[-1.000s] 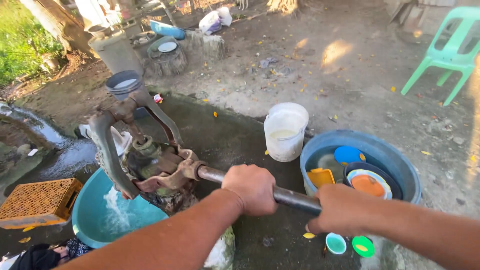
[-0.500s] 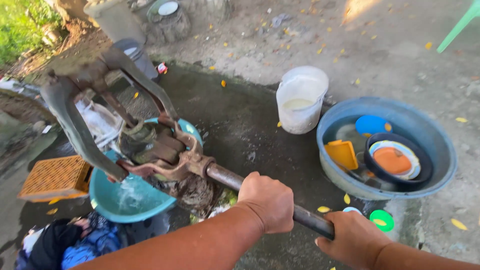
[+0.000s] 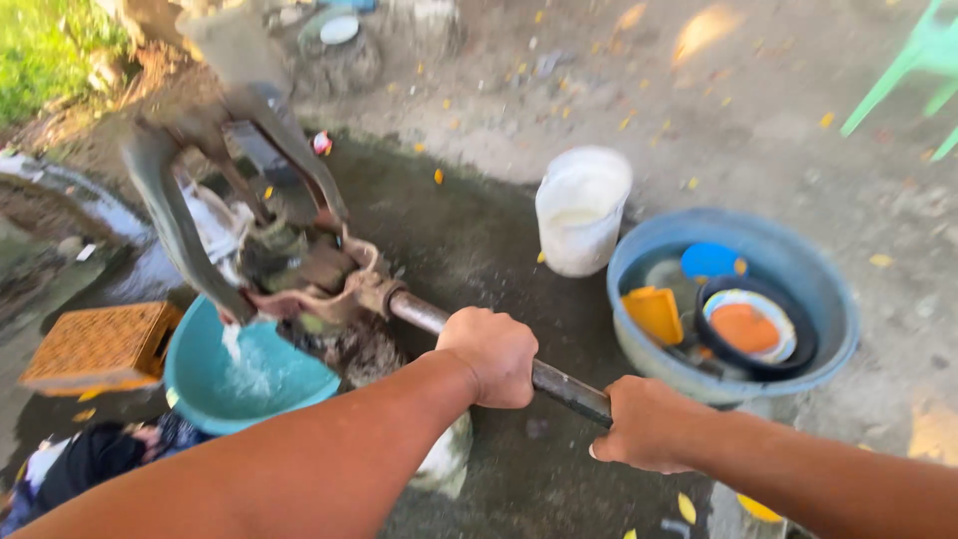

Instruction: The person pumps a manual water pump by hand, causing water to flow into a blue basin while a gray basin of dishes sits nearby.

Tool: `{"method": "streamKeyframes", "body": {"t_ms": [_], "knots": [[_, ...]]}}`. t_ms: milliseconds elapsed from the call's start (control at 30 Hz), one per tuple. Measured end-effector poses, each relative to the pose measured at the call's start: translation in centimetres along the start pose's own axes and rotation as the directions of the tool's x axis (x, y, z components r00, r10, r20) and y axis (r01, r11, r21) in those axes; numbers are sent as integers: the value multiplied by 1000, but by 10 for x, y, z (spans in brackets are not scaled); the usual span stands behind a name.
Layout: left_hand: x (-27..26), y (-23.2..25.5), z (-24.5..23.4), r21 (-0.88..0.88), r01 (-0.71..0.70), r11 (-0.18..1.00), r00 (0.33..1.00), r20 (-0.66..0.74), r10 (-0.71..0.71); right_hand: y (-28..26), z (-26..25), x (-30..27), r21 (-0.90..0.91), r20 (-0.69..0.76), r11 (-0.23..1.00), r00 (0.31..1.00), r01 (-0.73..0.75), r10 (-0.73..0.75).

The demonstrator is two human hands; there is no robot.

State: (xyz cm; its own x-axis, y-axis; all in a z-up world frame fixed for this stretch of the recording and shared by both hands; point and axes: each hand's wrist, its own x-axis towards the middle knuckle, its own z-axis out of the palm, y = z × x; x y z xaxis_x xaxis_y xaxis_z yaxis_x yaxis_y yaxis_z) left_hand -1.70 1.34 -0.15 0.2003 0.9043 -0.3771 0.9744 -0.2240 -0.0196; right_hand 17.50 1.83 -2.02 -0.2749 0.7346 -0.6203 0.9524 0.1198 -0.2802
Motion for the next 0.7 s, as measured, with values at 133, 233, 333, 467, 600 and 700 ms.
{"method": "streamKeyframes", "body": {"t_ms": [133, 233, 333, 467, 600, 700], "knots": [[-5, -4, -38, -95, 27, 995, 996, -81, -35, -11, -55, -13, -100, -21, 995, 1000, -22, 20], [-2, 0, -41, -144, 34, 989, 994, -102, -49, 1, -57, -6, -206, -90, 976, 992, 73, -93], [0, 11, -31, -135, 22, 991, 998, -60, -30, -1, -48, -16, -174, -78, 984, 996, 38, -52], [-5, 18, -28, -109, -22, 994, 999, 30, 26, 12, -27, -12, -98, -66, 994, 997, -39, 32], [-9, 22, -16, -89, -38, 995, 997, 70, 44, 28, 1, 5, -97, -60, 995, 998, 10, -16], [-9, 22, -3, -61, -49, 997, 995, 79, 54, 33, 24, 14, -40, -61, 998, 997, 46, -48]]}}
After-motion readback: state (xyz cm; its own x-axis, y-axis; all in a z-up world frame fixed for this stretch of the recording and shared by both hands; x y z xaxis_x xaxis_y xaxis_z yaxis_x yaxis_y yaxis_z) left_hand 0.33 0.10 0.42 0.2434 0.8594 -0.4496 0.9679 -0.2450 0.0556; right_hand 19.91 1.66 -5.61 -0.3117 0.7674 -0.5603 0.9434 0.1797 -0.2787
